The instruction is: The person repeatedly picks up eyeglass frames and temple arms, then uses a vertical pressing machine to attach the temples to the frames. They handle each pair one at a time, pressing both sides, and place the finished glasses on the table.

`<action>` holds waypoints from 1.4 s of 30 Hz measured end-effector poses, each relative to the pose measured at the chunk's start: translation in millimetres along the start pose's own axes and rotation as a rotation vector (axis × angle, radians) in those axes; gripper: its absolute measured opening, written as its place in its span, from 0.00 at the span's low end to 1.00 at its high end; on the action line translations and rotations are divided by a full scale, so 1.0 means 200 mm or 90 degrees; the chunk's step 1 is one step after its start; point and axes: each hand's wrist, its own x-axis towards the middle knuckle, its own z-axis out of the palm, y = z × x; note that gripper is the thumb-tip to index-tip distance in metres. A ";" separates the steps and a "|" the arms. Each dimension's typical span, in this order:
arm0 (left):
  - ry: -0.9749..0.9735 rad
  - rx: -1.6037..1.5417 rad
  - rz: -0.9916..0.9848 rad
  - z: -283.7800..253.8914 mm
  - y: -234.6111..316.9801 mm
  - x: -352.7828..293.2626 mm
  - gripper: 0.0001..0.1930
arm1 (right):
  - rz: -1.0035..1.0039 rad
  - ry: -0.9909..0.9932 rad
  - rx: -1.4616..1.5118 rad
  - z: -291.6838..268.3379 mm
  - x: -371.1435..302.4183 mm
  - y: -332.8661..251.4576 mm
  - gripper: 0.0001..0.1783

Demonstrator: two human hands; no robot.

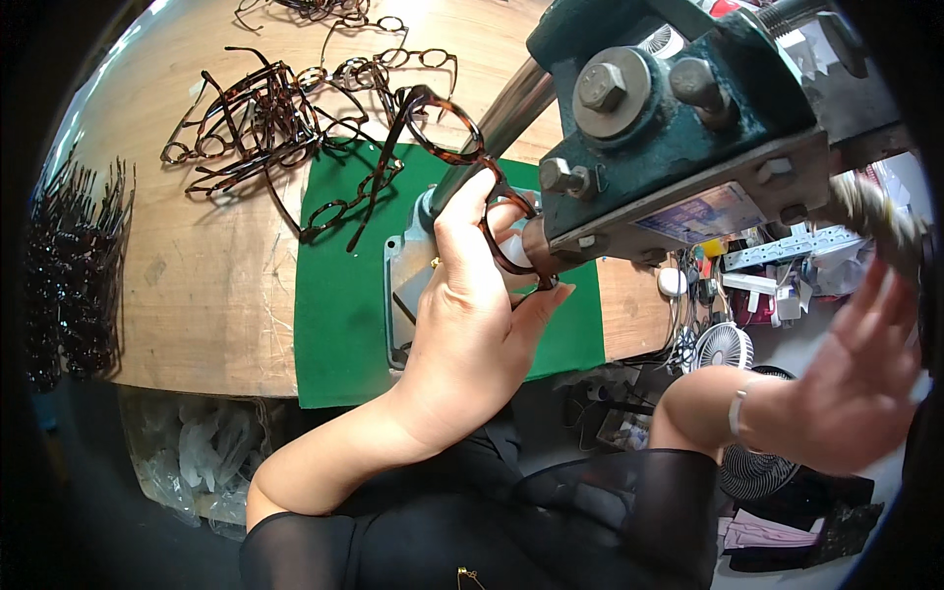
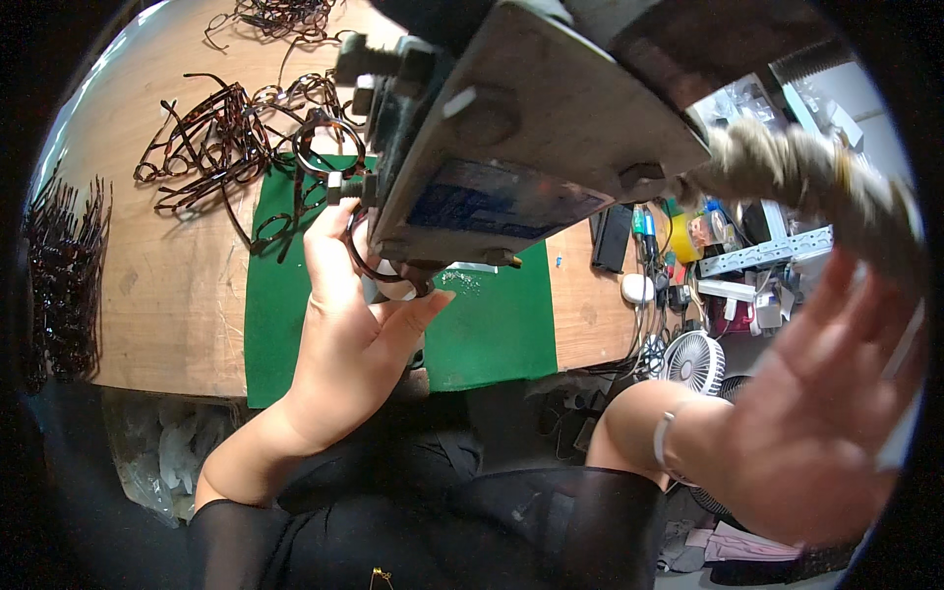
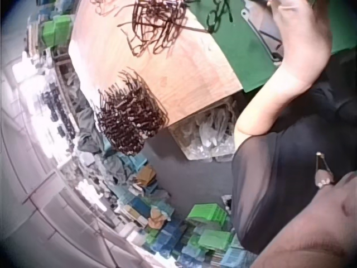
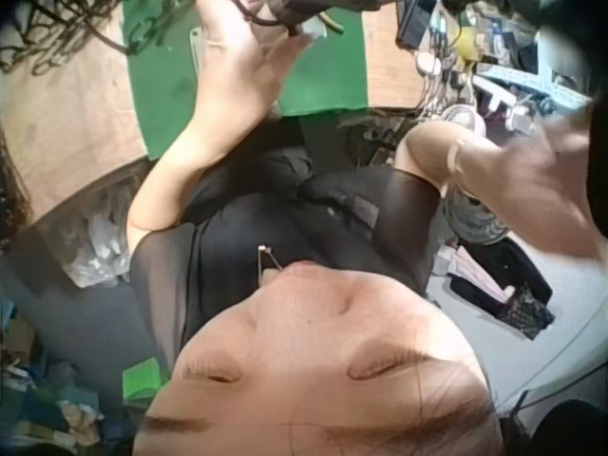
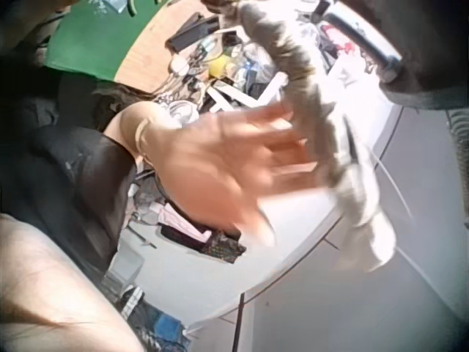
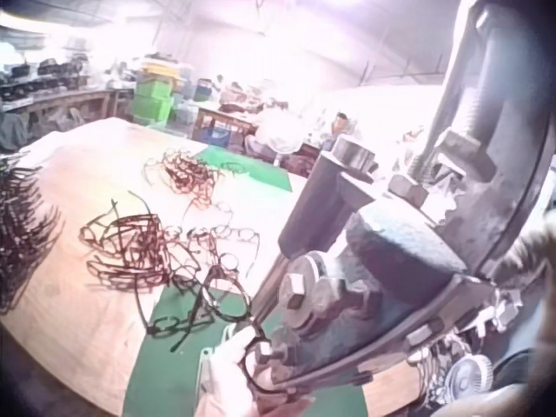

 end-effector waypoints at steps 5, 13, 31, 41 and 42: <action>-0.017 -0.046 -0.033 0.00 0.01 -0.04 0.39 | 0.211 -0.433 -0.335 -0.28 -0.65 0.54 0.21; 0.034 -0.234 -0.081 -0.17 0.04 -0.27 0.44 | 0.211 -0.608 -0.646 -0.34 -1.10 0.71 0.20; 0.010 -0.507 -0.369 -0.21 0.06 -0.26 0.13 | 0.439 -0.318 -0.491 -0.38 -1.16 0.86 0.05; -0.029 -0.322 -0.384 -0.18 0.08 -0.27 0.15 | 0.439 -0.350 -0.487 -0.37 -1.14 0.86 0.06; -0.043 -0.360 -0.401 -0.18 0.09 -0.27 0.13 | 0.423 -0.358 -0.499 -0.37 -1.15 0.86 0.06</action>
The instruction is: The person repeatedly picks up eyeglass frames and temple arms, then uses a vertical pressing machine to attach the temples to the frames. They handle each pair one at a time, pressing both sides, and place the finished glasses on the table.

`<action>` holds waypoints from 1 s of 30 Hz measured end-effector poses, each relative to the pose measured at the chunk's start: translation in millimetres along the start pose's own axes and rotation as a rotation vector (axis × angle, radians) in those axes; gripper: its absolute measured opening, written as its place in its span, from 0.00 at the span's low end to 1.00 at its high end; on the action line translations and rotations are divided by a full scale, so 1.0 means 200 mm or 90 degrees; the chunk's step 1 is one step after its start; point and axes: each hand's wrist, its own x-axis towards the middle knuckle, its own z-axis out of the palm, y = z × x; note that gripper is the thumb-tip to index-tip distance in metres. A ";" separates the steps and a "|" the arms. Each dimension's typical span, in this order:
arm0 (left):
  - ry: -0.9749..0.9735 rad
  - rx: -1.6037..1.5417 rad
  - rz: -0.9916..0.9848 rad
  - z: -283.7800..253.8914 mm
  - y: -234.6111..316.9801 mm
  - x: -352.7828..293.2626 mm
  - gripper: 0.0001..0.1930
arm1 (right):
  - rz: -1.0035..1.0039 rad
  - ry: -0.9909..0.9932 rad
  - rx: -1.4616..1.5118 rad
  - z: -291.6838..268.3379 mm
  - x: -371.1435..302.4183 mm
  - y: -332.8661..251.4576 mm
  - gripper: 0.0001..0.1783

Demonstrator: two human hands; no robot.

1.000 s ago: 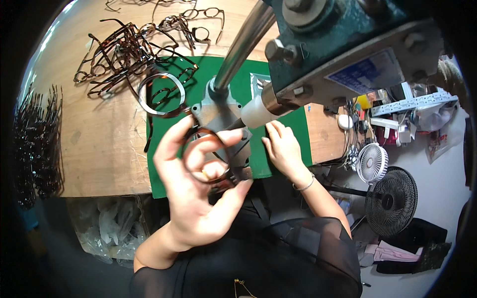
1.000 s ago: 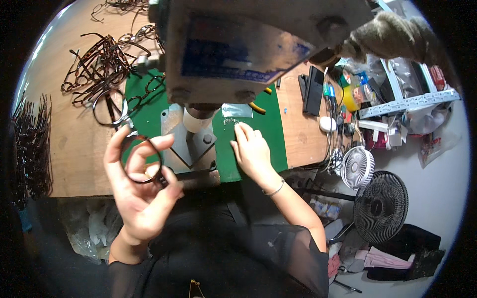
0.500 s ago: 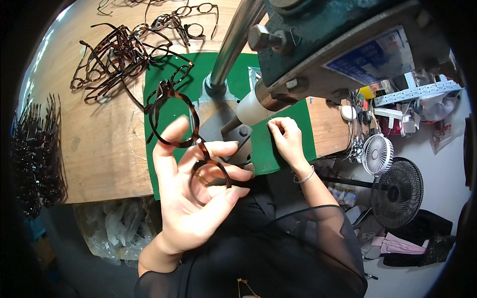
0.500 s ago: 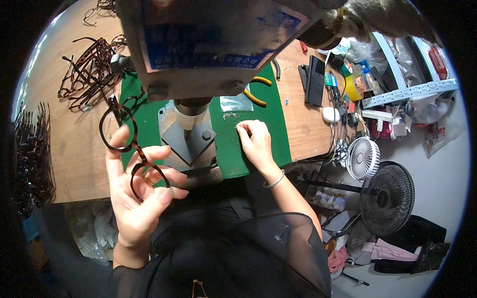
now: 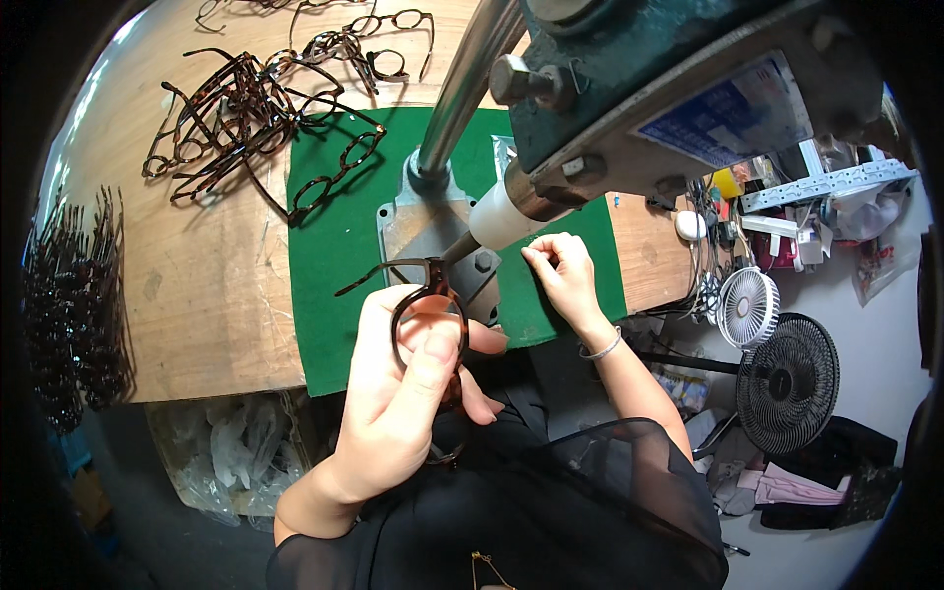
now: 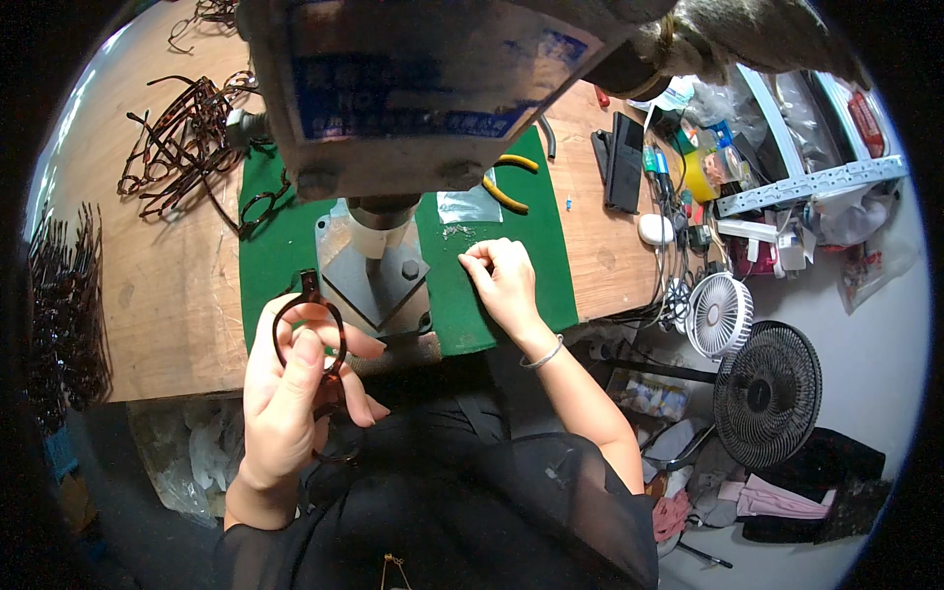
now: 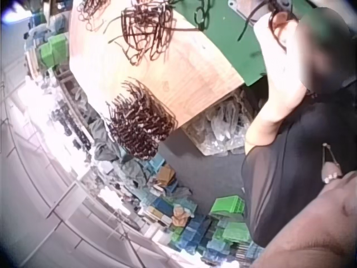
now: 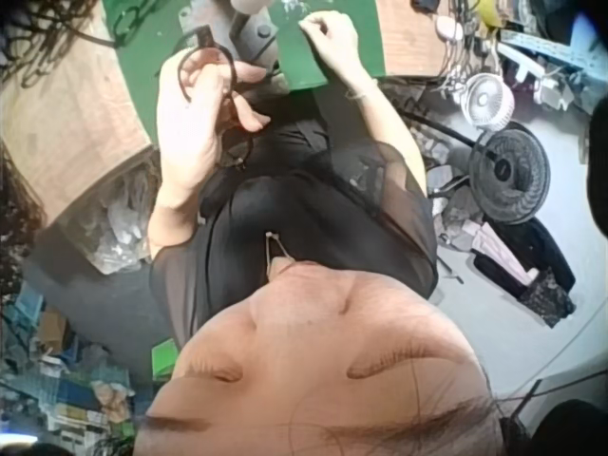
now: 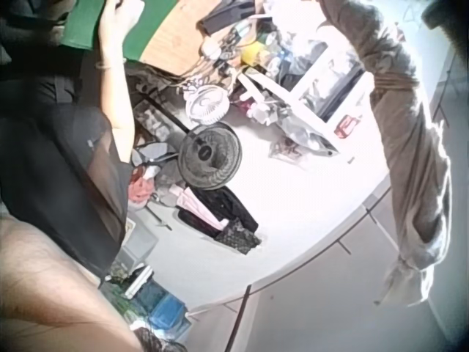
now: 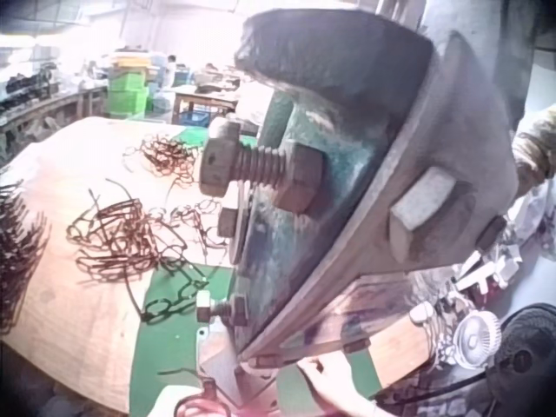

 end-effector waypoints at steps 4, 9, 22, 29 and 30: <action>-0.018 -0.003 -0.028 0.01 -0.01 -0.01 0.15 | 0.151 -0.030 0.185 -0.04 0.01 0.02 0.08; -0.077 0.108 -0.090 0.00 -0.02 -0.03 0.22 | 0.004 -0.106 0.311 -0.25 0.00 -0.37 0.05; -0.129 0.037 -0.121 -0.03 0.01 -0.13 0.20 | -0.487 -0.091 0.242 -0.25 0.03 -0.73 0.08; -0.141 0.071 -0.135 -0.02 0.02 -0.12 0.19 | -0.415 -0.143 0.317 -0.28 0.04 -0.72 0.07; -0.139 0.085 -0.134 -0.01 0.03 -0.12 0.19 | -0.404 -0.144 0.328 -0.27 0.03 -0.72 0.06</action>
